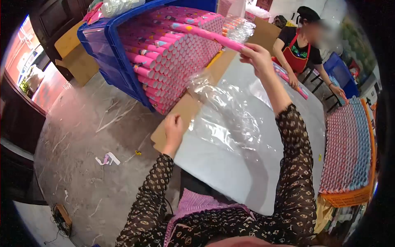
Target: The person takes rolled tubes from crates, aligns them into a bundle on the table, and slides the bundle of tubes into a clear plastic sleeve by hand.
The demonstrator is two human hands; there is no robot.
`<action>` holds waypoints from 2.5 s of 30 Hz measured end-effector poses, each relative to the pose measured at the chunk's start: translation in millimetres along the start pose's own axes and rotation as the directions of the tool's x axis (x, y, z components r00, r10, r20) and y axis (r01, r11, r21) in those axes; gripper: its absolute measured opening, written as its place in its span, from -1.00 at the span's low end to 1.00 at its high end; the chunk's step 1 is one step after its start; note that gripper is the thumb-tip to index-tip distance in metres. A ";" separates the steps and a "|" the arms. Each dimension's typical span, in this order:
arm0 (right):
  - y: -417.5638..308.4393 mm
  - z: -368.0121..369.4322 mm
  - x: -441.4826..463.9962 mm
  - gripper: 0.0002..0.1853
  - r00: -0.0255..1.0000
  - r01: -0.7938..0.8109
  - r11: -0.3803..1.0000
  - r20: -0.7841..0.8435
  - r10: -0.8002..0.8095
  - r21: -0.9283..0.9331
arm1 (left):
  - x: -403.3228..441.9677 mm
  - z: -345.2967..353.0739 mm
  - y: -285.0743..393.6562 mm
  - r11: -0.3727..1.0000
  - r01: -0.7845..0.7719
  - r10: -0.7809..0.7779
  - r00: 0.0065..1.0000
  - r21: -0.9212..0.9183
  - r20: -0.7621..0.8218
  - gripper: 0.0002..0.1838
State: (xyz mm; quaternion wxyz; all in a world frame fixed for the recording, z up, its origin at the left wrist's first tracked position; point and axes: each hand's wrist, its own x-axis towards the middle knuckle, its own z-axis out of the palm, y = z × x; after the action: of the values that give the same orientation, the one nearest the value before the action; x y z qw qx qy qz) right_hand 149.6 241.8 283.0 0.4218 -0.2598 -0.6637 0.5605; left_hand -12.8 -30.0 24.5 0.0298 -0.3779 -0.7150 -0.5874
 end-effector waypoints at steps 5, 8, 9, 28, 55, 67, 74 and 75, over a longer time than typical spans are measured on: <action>-14.6 -89.8 -118.6 -0.62 0.988 0.103 0.994 -0.115 -0.105 -0.021 | 16.2 -11.0 6.4 0.965 0.262 -0.255 0.956 -0.030 0.148 -0.74; -17.2 -134.0 -193.1 -0.61 0.966 0.070 0.996 -0.247 -0.082 -0.058 | 24.0 -15.1 77.5 0.836 0.472 -0.392 0.870 -0.279 0.298 -0.67; -18.1 -146.3 -219.0 -0.61 0.963 0.054 0.997 -0.260 -0.069 -0.062 | 23.1 -10.7 95.1 0.831 0.441 -0.320 0.878 -0.341 0.356 -0.65; 36.7 -331.9 -612.3 -0.57 0.817 -0.151 0.983 -0.574 0.066 -0.103 | -107.0 59.7 182.5 -0.055 0.860 0.029 0.509 -0.507 0.860 -0.67; 62.8 -392.9 -570.4 -0.55 0.729 -0.578 0.815 -0.471 0.497 -0.035 | -154.0 78.4 166.2 0.975 0.075 0.143 0.515 -0.210 0.845 -0.78; 99.5 -381.2 -580.5 -0.52 0.733 -0.398 0.917 -0.592 0.335 0.027 | -164.9 84.7 147.2 0.958 -0.036 0.245 0.618 -0.284 0.747 -0.75; 98.8 -389.5 -590.6 -0.49 0.712 -0.358 0.924 -0.599 0.365 0.137 | -165.4 86.1 143.2 0.962 0.060 0.179 0.597 -0.266 0.782 -0.76; 95.2 -386.2 -588.8 -0.49 0.686 -0.342 0.927 -0.632 0.360 0.157 | -165.5 85.9 143.0 0.962 0.061 0.179 0.594 -0.266 0.784 -0.76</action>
State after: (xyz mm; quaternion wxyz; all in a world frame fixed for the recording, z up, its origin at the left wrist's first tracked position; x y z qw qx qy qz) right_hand 765.8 -14.5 39.3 0.5139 -0.5543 -0.4057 0.5138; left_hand 221.9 -36.0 34.4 -0.3256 -0.6255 -0.5534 -0.4433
